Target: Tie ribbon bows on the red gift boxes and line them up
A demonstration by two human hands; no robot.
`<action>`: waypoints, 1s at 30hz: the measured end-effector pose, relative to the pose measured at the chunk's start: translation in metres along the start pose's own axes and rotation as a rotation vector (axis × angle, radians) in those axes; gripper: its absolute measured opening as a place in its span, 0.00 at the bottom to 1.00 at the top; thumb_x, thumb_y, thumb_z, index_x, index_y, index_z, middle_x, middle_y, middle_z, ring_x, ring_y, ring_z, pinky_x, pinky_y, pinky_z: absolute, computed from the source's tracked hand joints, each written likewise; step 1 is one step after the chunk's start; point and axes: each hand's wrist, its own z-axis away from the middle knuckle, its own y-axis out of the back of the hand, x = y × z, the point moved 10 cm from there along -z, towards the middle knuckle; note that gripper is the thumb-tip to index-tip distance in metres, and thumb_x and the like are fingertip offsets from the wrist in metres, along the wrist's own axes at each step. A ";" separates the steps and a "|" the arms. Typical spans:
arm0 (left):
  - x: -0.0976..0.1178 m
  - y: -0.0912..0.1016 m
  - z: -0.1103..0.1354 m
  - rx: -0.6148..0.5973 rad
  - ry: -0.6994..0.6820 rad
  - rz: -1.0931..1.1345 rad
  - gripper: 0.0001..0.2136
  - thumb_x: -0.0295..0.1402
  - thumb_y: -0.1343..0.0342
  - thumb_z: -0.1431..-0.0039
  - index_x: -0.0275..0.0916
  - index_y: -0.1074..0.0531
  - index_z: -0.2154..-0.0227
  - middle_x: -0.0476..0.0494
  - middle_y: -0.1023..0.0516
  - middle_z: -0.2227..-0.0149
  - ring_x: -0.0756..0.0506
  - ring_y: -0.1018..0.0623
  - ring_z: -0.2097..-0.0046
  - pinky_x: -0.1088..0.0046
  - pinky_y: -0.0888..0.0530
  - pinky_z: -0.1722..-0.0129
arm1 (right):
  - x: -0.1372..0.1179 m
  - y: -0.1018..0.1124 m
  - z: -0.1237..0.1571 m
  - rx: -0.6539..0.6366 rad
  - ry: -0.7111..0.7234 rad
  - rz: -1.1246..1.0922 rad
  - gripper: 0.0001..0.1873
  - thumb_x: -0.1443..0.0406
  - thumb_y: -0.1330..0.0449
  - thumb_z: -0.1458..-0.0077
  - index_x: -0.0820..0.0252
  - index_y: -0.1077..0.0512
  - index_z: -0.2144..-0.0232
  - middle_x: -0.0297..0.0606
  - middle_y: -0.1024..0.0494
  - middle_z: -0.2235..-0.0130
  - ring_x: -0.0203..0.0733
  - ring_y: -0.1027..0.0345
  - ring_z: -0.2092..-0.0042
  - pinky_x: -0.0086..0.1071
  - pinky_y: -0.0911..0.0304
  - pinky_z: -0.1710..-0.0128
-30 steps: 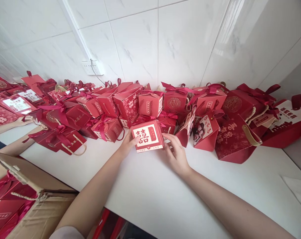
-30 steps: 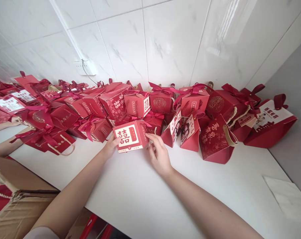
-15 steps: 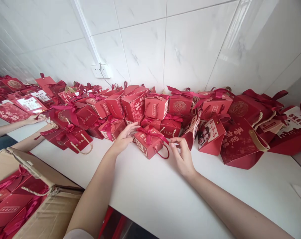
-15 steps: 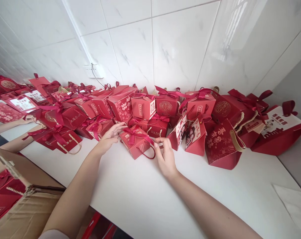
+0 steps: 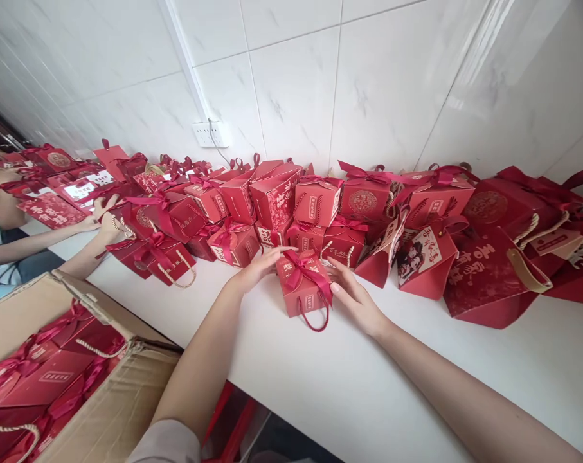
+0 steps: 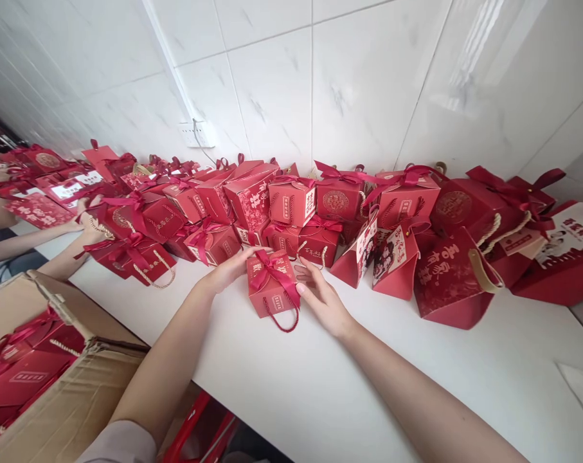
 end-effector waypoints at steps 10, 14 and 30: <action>-0.005 0.001 -0.014 0.148 -0.057 -0.067 0.25 0.42 0.37 0.46 0.42 0.28 0.46 0.40 0.24 0.46 0.40 0.25 0.45 0.62 0.33 0.42 | -0.013 -0.004 0.006 -0.042 0.116 -0.008 0.47 0.47 0.39 0.41 0.50 0.58 0.30 0.49 0.38 0.35 0.52 0.43 0.34 0.55 0.47 0.35; -0.002 0.051 -0.003 0.523 -0.040 -0.112 0.25 0.50 0.39 0.46 0.39 0.28 0.50 0.37 0.21 0.53 0.40 0.23 0.49 0.61 0.30 0.46 | -0.008 0.021 0.007 0.202 0.100 -0.007 0.32 0.49 0.48 0.34 0.55 0.49 0.35 0.38 0.24 0.62 0.44 0.27 0.62 0.45 0.30 0.56; 0.003 -0.041 -0.002 -0.261 -0.091 -0.326 0.46 0.31 0.28 0.58 0.45 0.41 0.35 0.35 0.30 0.38 0.34 0.28 0.39 0.56 0.28 0.42 | -0.020 0.009 0.007 0.106 0.122 0.052 0.32 0.52 0.41 0.38 0.51 0.48 0.38 0.49 0.31 0.40 0.51 0.33 0.41 0.48 0.33 0.44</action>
